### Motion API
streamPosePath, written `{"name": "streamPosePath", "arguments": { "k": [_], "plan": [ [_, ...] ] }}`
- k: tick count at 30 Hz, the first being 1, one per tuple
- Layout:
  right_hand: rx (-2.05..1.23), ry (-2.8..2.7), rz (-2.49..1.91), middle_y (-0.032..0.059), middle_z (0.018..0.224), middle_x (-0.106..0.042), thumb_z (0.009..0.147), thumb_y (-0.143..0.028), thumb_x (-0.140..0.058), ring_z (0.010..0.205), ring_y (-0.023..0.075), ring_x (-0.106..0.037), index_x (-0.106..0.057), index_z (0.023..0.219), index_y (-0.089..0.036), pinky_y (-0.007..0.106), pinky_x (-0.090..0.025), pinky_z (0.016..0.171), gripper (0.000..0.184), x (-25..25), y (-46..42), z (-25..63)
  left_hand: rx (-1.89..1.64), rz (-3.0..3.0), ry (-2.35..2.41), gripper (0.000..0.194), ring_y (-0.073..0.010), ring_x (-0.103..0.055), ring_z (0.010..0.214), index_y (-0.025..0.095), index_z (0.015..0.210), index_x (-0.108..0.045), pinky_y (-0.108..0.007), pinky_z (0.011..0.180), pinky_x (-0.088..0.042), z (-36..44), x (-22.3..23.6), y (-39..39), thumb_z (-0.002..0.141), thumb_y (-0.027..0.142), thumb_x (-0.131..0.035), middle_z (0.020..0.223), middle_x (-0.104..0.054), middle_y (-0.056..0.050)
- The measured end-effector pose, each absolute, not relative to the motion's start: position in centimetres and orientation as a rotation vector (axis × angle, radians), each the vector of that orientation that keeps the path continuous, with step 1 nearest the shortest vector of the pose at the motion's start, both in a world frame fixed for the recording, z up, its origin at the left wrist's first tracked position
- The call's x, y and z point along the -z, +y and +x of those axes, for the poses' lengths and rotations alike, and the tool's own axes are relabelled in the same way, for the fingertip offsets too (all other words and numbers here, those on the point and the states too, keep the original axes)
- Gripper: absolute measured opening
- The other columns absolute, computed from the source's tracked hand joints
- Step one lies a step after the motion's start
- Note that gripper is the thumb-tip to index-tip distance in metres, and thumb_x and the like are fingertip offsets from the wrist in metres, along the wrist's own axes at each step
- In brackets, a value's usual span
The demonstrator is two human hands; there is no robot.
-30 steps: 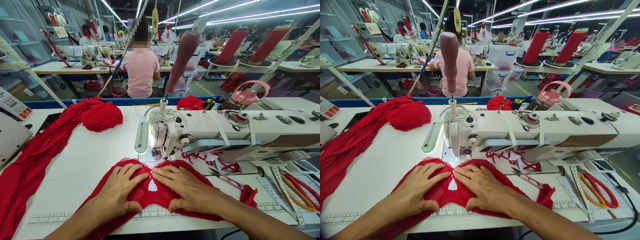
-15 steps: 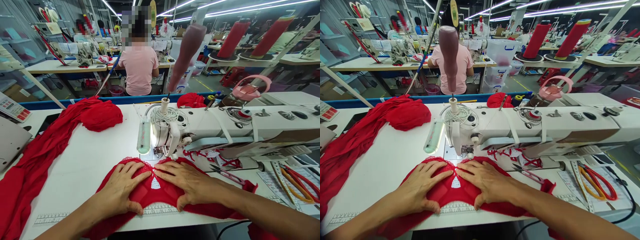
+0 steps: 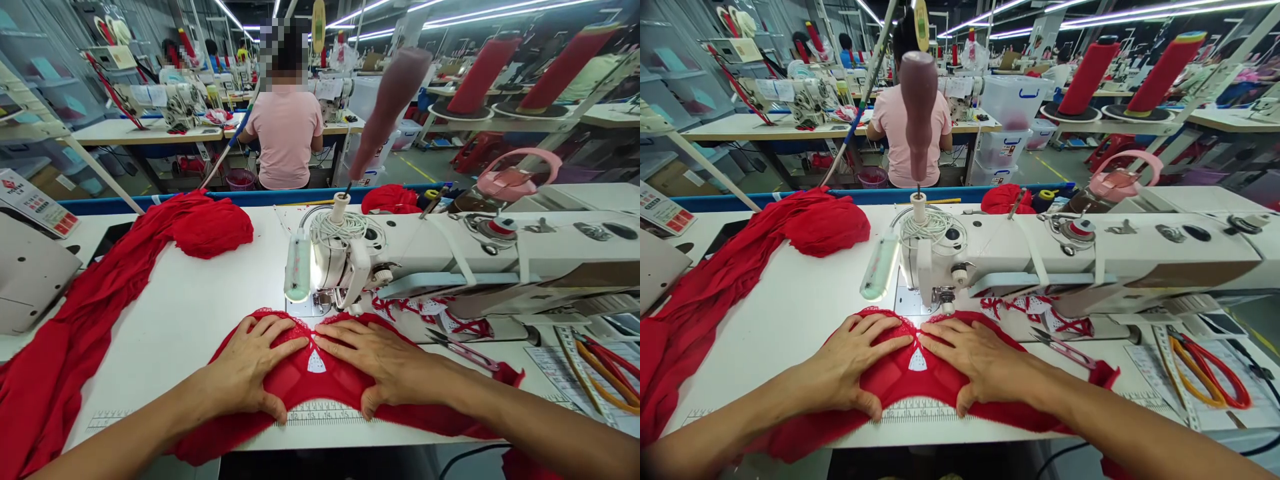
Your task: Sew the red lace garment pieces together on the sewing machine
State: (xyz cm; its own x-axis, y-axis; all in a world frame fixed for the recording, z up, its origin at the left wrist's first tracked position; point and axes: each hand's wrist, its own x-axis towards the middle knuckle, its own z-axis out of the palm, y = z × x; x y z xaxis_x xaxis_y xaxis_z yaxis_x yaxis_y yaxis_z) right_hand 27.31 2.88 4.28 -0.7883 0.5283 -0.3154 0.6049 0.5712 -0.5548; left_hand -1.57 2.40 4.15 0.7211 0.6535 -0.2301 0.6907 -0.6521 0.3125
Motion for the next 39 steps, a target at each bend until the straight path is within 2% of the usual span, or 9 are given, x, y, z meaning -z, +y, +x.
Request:
{"name": "streamPosePath", "arguments": {
  "k": [6,9,15,23,29,32,34,36,39],
  "plan": [
    [0.965,2.726,0.943,0.0114,0.166,-0.023,0.073,-0.05,-0.084,0.149,0.0392,-0.023,-0.025,0.159,-0.031,0.062,-0.024,0.116,0.106,-3.9,3.0,27.4,0.183,2.551,1.039,0.099,-0.0427,-0.04,0.136,0.035,0.15,-0.044,-0.06,0.108,-0.029,-1.5,-4.5,2.5,0.067,0.083,-0.067,0.155,-0.042,-0.013],
    [0.913,2.719,0.927,0.0131,0.165,-0.023,0.071,-0.047,-0.086,0.149,0.0386,-0.024,-0.027,0.159,-0.025,0.061,-0.024,0.117,0.108,-4.1,3.0,27.3,0.183,2.561,1.052,0.101,-0.0425,-0.041,0.136,0.036,0.151,-0.043,-0.06,0.108,-0.03,-1.6,-4.4,2.5,0.066,0.086,-0.066,0.156,-0.042,-0.013],
    [0.881,2.718,0.94,0.0146,0.164,-0.025,0.068,-0.041,-0.089,0.147,0.0388,-0.027,-0.028,0.159,-0.021,0.06,-0.03,0.114,0.112,-4.9,3.1,26.9,0.167,2.599,1.045,0.106,-0.044,-0.042,0.135,0.039,0.151,-0.043,-0.059,0.107,-0.034,-1.9,-3.8,2.7,0.06,0.089,-0.066,0.156,-0.043,-0.012],
    [0.885,2.766,0.998,0.0151,0.161,-0.034,0.065,-0.036,-0.091,0.146,0.0387,-0.03,-0.029,0.159,-0.022,0.056,-0.033,0.113,0.113,-5.0,2.9,27.0,0.237,2.661,1.112,0.112,-0.0435,-0.044,0.138,0.04,0.152,-0.039,-0.06,0.107,-0.039,-1.7,-3.4,2.4,0.055,0.079,-0.08,0.157,-0.044,-0.013],
    [0.908,2.758,0.951,0.017,0.161,-0.033,0.065,-0.038,-0.09,0.147,0.0395,-0.027,-0.028,0.159,-0.02,0.057,-0.03,0.115,0.114,-4.7,3.1,27.3,0.12,2.738,1.091,0.107,-0.0445,-0.049,0.134,0.038,0.15,-0.044,-0.062,0.103,-0.045,-2.2,-2.8,2.1,0.057,0.077,-0.08,0.154,-0.048,-0.015],
    [0.932,2.841,0.972,0.0158,0.158,-0.039,0.076,-0.035,-0.084,0.143,0.0356,-0.035,-0.038,0.154,-0.019,0.05,-0.034,0.114,0.092,-5.7,2.6,26.9,-0.183,2.819,1.042,0.092,-0.0413,-0.056,0.128,0.033,0.147,-0.05,-0.055,0.098,-0.053,-2.1,-2.6,1.1,0.068,0.071,-0.079,0.147,-0.055,-0.015],
    [0.98,2.919,1.088,0.0137,0.148,-0.05,0.088,-0.028,-0.074,0.135,0.0289,-0.046,-0.05,0.145,-0.019,0.041,-0.04,0.11,0.062,-6.3,1.9,26.4,-0.447,2.77,1.058,0.064,-0.0321,-0.062,0.123,0.027,0.143,-0.053,-0.043,0.095,-0.057,-1.5,-2.4,0.0,0.088,0.055,-0.07,0.139,-0.062,-0.012],
    [1.027,2.988,1.207,0.0112,0.133,-0.061,0.095,-0.018,-0.065,0.121,0.0226,-0.056,-0.06,0.133,-0.017,0.033,-0.044,0.103,0.039,-6.5,1.3,25.6,-0.686,2.66,1.104,0.037,-0.0233,-0.066,0.117,0.023,0.135,-0.057,-0.033,0.095,-0.058,-0.5,-1.8,-1.0,0.1,0.035,-0.055,0.13,-0.067,-0.009],
    [1.021,3.015,1.221,0.0106,0.123,-0.065,0.09,-0.015,-0.071,0.112,0.0221,-0.059,-0.066,0.123,-0.013,0.033,-0.046,0.1,0.033,-5.9,0.8,24.6,-0.913,2.577,1.161,0.027,-0.0211,-0.065,0.119,0.021,0.128,-0.058,-0.031,0.098,-0.057,0.9,-0.1,-2.0,0.102,0.024,-0.049,0.127,-0.068,-0.009]
  ]
}}
